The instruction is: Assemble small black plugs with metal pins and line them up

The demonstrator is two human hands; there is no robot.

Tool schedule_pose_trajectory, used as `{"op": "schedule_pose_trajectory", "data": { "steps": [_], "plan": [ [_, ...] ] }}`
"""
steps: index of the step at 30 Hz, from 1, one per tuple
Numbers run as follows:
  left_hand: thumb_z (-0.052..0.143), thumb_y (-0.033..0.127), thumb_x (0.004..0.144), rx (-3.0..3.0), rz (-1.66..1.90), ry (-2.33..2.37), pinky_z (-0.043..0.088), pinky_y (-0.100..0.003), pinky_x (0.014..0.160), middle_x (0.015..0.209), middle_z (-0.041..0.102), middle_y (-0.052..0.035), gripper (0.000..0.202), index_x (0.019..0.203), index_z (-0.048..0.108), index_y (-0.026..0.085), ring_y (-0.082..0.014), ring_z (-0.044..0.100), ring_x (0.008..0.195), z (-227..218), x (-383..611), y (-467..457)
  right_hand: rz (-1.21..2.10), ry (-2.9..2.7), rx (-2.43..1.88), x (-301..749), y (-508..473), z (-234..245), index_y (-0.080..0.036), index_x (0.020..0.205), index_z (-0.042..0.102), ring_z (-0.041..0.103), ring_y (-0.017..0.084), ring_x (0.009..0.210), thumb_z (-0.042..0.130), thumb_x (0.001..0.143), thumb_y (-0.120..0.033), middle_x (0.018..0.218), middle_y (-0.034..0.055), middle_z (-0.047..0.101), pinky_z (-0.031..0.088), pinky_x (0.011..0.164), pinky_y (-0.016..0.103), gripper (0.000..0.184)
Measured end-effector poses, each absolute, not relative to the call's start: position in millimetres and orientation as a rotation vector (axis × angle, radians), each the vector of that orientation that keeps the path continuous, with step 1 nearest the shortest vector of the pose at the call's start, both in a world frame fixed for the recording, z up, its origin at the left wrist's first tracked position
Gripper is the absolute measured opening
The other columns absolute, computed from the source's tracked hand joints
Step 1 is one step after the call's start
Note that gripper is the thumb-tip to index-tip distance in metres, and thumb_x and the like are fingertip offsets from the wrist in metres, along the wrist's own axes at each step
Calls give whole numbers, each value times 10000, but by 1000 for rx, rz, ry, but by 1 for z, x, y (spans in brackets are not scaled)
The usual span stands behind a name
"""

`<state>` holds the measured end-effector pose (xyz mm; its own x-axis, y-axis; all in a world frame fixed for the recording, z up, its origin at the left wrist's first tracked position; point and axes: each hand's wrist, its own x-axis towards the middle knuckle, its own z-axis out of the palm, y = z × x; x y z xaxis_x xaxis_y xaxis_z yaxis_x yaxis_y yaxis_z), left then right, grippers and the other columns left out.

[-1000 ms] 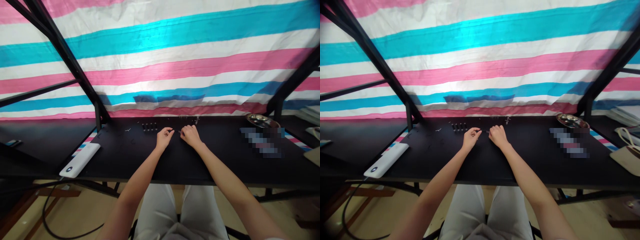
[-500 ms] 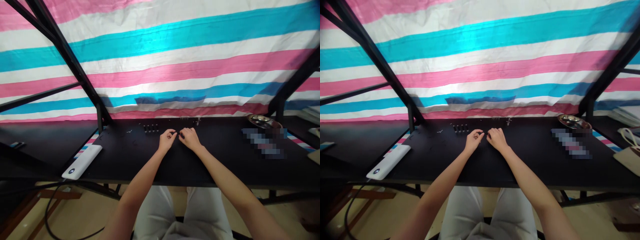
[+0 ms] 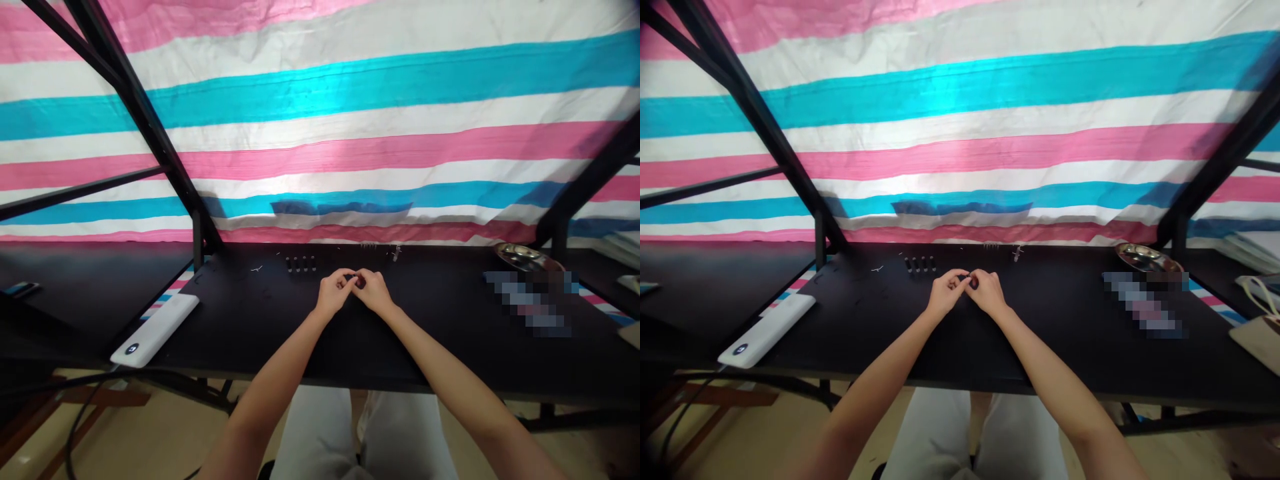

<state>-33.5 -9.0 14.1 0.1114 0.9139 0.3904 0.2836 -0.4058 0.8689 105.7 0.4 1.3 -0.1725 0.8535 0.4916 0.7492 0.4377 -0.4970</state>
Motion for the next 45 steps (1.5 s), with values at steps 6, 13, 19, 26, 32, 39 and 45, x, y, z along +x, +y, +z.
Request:
{"op": "schedule_pose_trajectory", "data": {
  "steps": [6, 13, 19, 26, 32, 39, 45],
  "plan": [
    [580, 388, 753, 1802, 1313, 1164, 313, -199, 475, 489, 458, 57, 272, 919, 656, 186, -67, 358, 445, 16, -34, -11, 248, -1906, -1292, 100, 1, -1, -199, 638, 441, 503, 120, 575, 508, 751, -304, 609, -21, 539, 326, 665, 265, 169],
    [553, 433, 777, 1634, 1524, 1116, 330, -182, 467, 508, 473, 62, 386, 1062, 570, 172, -57, 409, 428, 24, -42, -8, 415, -1777, -1244, 102, 8, -6, -210, 615, 410, 448, 105, 531, 544, 721, -339, 582, -35, 500, 344, 568, 235, 214],
    [407, 470, 831, 898, 1984, 1135, 233, -186, 353, 468, 453, 67, 345, 893, 517, 149, -52, 344, 310, 34, -81, 17, 506, -1821, -1365, 81, 46, -16, -203, 625, 475, 480, 112, 559, 567, 707, -309, 607, -24, 533, 354, 559, 230, 163],
    [405, 482, 794, 656, 1923, 1089, 225, -188, 344, 440, 419, 78, 346, 787, 489, 146, -49, 333, 287, 29, -91, 24, 392, -1999, -1461, 29, 84, -16, -199, 716, 564, 520, 127, 614, 583, 716, -258, 686, 3, 594, 347, 586, 236, 61],
    [430, 467, 792, 792, 1909, 1044, 232, -186, 336, 436, 423, 65, 335, 745, 503, 143, -45, 333, 299, 34, -74, 12, 447, -1962, -1507, 26, 87, -19, -205, 768, 598, 528, 121, 609, 590, 723, -282, 684, -5, 603, 352, 585, 230, 90],
    [416, 469, 825, 985, 1848, 1083, 250, -183, 350, 437, 421, 54, 348, 716, 511, 153, -47, 341, 323, 32, -66, 5, 370, -2007, -1537, 35, 72, -12, -194, 821, 613, 553, 147, 707, 579, 730, -321, 760, 25, 615, 370, 639, 252, 160],
    [378, 419, 869, 1358, 1755, 1174, 287, -197, 416, 459, 417, 52, 320, 742, 538, 172, -66, 361, 374, 26, -58, -6, 186, -1997, -1579, 81, 52, -14, -179, 789, 603, 547, 149, 706, 528, 737, -218, 745, 37, 604, 373, 649, 253, 99]
  ]
}}
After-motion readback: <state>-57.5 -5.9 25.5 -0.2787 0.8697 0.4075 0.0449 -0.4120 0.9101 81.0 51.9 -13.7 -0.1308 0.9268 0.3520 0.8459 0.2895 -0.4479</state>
